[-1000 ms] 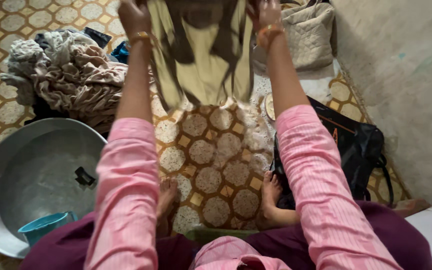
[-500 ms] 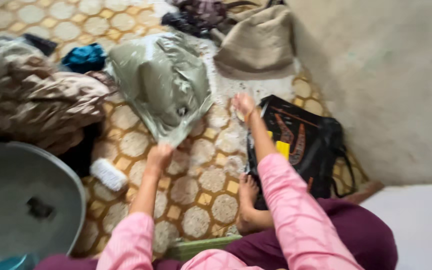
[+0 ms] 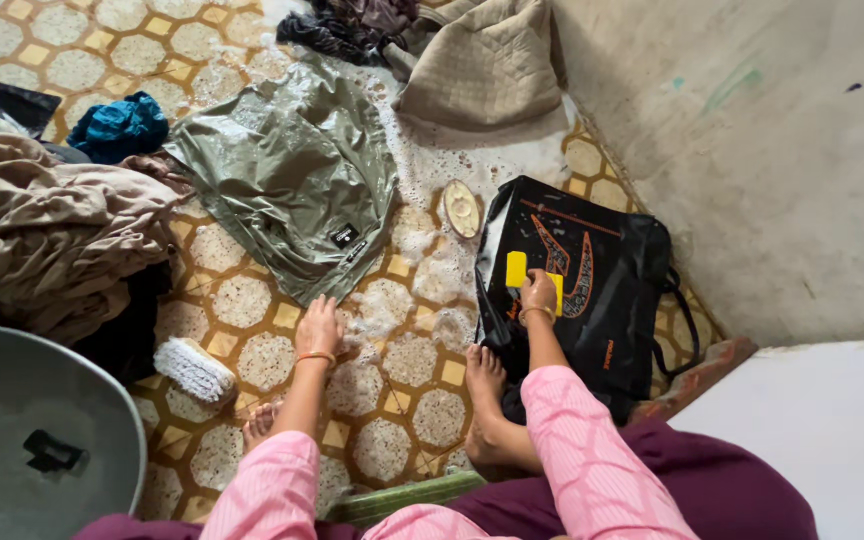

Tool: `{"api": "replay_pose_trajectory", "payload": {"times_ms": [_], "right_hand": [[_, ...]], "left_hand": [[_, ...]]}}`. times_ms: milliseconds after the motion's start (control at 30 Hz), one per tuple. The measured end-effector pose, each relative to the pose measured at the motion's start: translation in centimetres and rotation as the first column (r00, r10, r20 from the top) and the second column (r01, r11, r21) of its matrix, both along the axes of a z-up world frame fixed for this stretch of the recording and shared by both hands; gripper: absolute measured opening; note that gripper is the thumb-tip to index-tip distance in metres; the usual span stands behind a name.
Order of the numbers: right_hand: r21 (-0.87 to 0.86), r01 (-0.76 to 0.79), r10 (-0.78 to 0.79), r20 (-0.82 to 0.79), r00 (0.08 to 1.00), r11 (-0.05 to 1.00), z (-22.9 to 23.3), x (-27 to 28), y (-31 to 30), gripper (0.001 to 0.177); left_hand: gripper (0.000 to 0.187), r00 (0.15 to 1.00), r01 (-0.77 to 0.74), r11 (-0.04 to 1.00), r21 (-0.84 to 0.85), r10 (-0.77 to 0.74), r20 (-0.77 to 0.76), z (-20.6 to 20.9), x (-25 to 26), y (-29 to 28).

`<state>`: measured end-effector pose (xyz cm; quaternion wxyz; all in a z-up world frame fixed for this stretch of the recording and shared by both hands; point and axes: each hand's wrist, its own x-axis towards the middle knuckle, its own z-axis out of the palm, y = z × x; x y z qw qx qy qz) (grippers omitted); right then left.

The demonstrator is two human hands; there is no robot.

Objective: The person is sitting on a tiled floor washing clothes by hand. They scrub a beige cloth with a bar of soap, rinse it with water from a blue cup, and then proceed to scrub a green shirt with a yellow sponge.

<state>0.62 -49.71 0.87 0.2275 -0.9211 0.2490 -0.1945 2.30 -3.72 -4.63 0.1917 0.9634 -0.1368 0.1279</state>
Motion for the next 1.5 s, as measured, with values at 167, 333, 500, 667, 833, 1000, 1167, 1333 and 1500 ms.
{"api": "replay_pose_trajectory", "payload": {"times_ms": [167,333,500,667,833,1000,1167,1333,1500], "right_hand": [[0.004,-0.006,0.007,-0.373,0.928,1.0,-0.7,3.4,1.0,0.06],[-0.031,0.163,-0.159,-0.447,0.88,0.986,0.8,4.4,2.3,0.07],[0.116,0.265,-0.167,-0.525,0.834,0.957,0.8,4.6,2.9,0.056],[0.172,0.46,-0.393,-0.319,0.863,0.871,0.7,4.1,3.3,0.043],[0.188,0.289,-0.342,0.405,0.848,0.939,-1.9,5.7,9.2,0.024],[0.966,0.253,0.497,-0.247,0.832,0.056,-6.4,9.2,24.7,0.07],[0.865,0.132,0.166,-0.057,0.984,-0.485,-6.5,12.9,28.4,0.056],[0.941,0.132,0.186,-0.076,0.98,-0.31,-5.7,13.9,22.9,0.03],[0.936,0.348,0.26,-0.348,0.901,0.046,-6.8,12.1,23.0,0.022]], "left_hand": [[0.034,0.997,-0.072,0.97,0.232,0.072,0.01,-1.1,-1.3,-1.4],[0.01,0.987,0.01,0.937,0.349,0.048,-0.156,-1.4,-0.1,-1.0],[0.007,1.0,0.001,0.917,0.398,0.004,-0.012,-2.0,1.8,0.2],[0.006,0.999,0.019,0.905,0.425,-0.029,0.016,-2.5,3.8,-0.2],[0.016,0.999,0.049,0.997,0.059,-0.048,-0.021,-1.1,4.1,0.5],[0.023,0.985,0.16,0.971,-0.18,-0.145,0.094,3.2,3.1,1.4],[0.022,0.959,0.215,0.931,-0.296,-0.258,-0.117,6.2,2.3,3.5],[0.022,0.927,0.307,0.921,-0.241,-0.346,-0.141,6.1,0.9,4.3],[0.024,0.92,0.356,0.905,-0.232,-0.383,-0.084,5.0,-0.7,3.5]]}}
